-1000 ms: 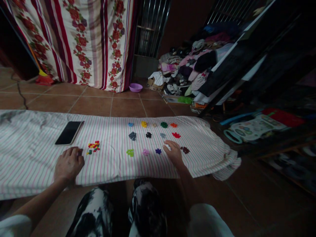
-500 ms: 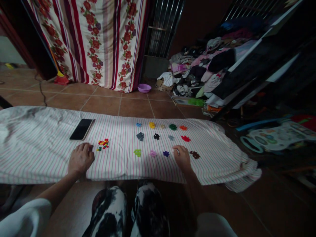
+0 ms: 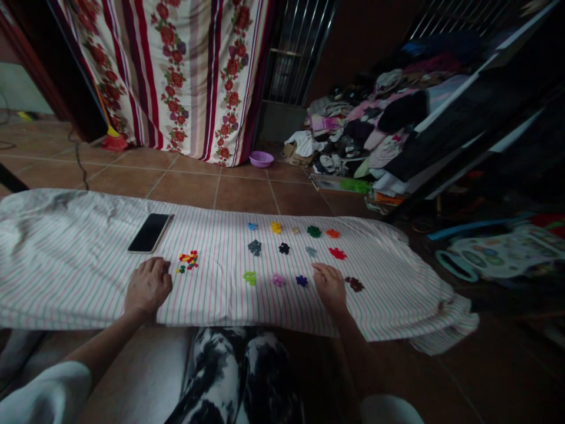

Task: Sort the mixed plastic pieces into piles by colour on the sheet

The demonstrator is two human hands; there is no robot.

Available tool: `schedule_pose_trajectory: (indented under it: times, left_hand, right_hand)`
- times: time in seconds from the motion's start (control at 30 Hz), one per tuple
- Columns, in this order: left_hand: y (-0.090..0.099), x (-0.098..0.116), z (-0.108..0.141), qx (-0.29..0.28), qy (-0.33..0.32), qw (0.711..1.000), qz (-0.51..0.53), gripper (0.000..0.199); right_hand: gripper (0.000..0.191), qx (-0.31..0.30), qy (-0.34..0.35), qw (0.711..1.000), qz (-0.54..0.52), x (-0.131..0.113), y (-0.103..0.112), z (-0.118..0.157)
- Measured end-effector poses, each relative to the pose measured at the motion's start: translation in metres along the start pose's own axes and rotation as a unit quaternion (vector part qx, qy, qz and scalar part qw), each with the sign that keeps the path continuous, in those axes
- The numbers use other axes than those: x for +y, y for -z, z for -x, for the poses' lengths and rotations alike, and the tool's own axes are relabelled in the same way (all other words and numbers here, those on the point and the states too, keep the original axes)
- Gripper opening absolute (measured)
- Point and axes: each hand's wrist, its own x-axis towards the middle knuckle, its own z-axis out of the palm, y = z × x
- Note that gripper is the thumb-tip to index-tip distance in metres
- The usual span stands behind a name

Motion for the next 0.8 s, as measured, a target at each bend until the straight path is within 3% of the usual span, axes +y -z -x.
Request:
schedule_pose_trajectory:
  times: [0.13, 0.27, 0.43, 0.53, 0.63, 0.7, 0.8]
  left_hand:
    - [0.000, 0.001, 0.000, -0.001, 0.001, 1.000, -0.004, 0.024]
    - [0.001, 0.001, 0.000, 0.001, -0.002, 1.000, -0.006, 0.022]
    - [0.003, 0.002, -0.001, -0.001, 0.000, 1.000, -0.007, 0.022]
    - [0.005, 0.004, -0.001, -0.006, 0.009, 1.000, -0.003, 0.022]
    - [0.007, 0.005, -0.001, -0.006, 0.012, 1.000, 0.009, 0.021]
    - [0.007, 0.005, -0.001, -0.001, 0.016, 1.000, 0.017, 0.021]
    - [0.005, 0.005, -0.001, 0.004, 0.018, 1.000, 0.022, 0.020]
  right_hand:
    - [0.031, 0.010, 0.016, 1.000, 0.005, 0.006, -0.001, -0.001]
    - [0.028, 0.063, 0.042, 0.997, 0.023, 0.004, 0.002, -0.002]
    - [0.027, 0.101, 0.039, 0.994, 0.010, -0.029, 0.005, -0.016]
    - [0.029, 0.024, 0.012, 0.997, -0.068, -0.064, -0.004, -0.033]
    - [0.032, -0.124, -0.008, 0.985, -0.122, -0.100, -0.021, -0.053]
    - [0.040, -0.202, 0.000, 0.972, -0.117, -0.119, -0.035, -0.064]
    - [0.048, -0.266, 0.001, 0.962, -0.058, -0.137, -0.053, -0.076]
